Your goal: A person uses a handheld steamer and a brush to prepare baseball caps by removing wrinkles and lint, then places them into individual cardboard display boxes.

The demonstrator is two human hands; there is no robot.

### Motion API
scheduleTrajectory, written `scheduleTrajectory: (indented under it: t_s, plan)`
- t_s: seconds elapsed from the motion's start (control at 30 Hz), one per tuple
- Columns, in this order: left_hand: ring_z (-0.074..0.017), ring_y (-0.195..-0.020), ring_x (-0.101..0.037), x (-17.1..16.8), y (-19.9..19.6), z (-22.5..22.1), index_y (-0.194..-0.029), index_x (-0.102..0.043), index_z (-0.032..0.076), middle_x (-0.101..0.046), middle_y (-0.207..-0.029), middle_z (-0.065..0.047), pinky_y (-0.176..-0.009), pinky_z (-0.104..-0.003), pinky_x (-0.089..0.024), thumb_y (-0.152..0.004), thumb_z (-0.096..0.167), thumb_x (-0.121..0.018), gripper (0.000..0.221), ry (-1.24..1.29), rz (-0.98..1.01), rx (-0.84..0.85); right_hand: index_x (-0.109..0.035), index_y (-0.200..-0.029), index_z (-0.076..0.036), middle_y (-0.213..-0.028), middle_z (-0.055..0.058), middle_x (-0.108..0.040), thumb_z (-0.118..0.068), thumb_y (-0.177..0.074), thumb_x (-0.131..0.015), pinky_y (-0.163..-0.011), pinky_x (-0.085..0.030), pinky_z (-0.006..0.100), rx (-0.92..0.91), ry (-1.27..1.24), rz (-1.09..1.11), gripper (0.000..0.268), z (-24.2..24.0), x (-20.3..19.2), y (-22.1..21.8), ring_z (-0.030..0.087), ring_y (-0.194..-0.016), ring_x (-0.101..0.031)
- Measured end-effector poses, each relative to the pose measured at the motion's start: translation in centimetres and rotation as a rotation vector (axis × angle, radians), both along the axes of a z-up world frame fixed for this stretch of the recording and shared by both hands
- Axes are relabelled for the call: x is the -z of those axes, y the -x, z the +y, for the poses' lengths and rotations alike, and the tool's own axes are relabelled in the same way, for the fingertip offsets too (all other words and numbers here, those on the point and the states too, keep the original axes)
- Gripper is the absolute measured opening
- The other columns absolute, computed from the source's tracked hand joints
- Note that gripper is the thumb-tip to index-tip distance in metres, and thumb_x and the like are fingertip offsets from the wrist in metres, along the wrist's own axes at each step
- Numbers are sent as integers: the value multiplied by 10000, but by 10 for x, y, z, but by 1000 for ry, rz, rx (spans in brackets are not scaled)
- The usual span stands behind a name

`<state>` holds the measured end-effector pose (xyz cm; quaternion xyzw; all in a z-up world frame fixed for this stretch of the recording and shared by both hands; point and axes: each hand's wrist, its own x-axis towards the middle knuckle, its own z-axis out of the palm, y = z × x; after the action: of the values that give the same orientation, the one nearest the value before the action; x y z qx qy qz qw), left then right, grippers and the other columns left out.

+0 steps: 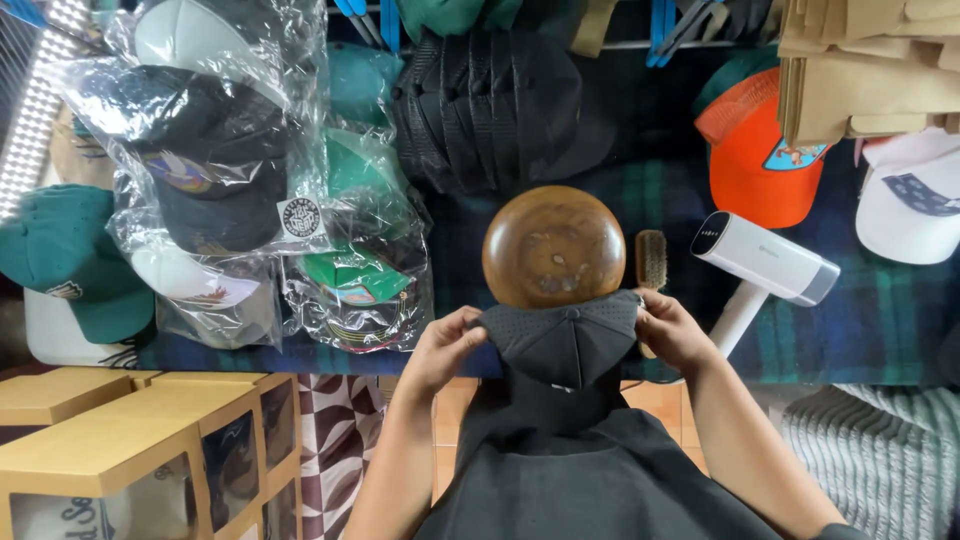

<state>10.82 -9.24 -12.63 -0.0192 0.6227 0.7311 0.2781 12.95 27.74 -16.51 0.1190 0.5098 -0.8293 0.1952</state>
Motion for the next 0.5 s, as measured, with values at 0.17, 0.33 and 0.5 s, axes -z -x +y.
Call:
scheduleTrajectory:
  t_s: [0.17,0.33,0.5]
  plan:
    - [-131,-770,-641,63,-1,25,-1020,-703,67,-647,-852,-14,-719,-263,-528,-972,164,-711,108,-125,-83,-322,-652,-1155,-11,-874,105,-686,-46,-1002,-603,-778,-562,358,197,79,24,164,-15,44,11,214,-798,-702]
    - [-104,-726,-584,41,9,53,-1042,-679,59,-613,-833,-8,-680,-241,-495,-982,142,-699,104,-345,-75,-557,-611,-1204,-47,-964,150,-723,-105,-1023,-593,-822,-585,417,276,160,11,191,-21,33,13,261,-872,-726]
    - [-89,-726,-570,52,18,53,-1068,-667,41,-602,-827,-2,-684,-205,-500,-994,141,-689,125,-344,-42,-643,-633,-1090,-87,-887,118,-721,-238,-1067,-577,-754,-571,349,419,181,-95,162,-32,47,17,244,-798,-713]
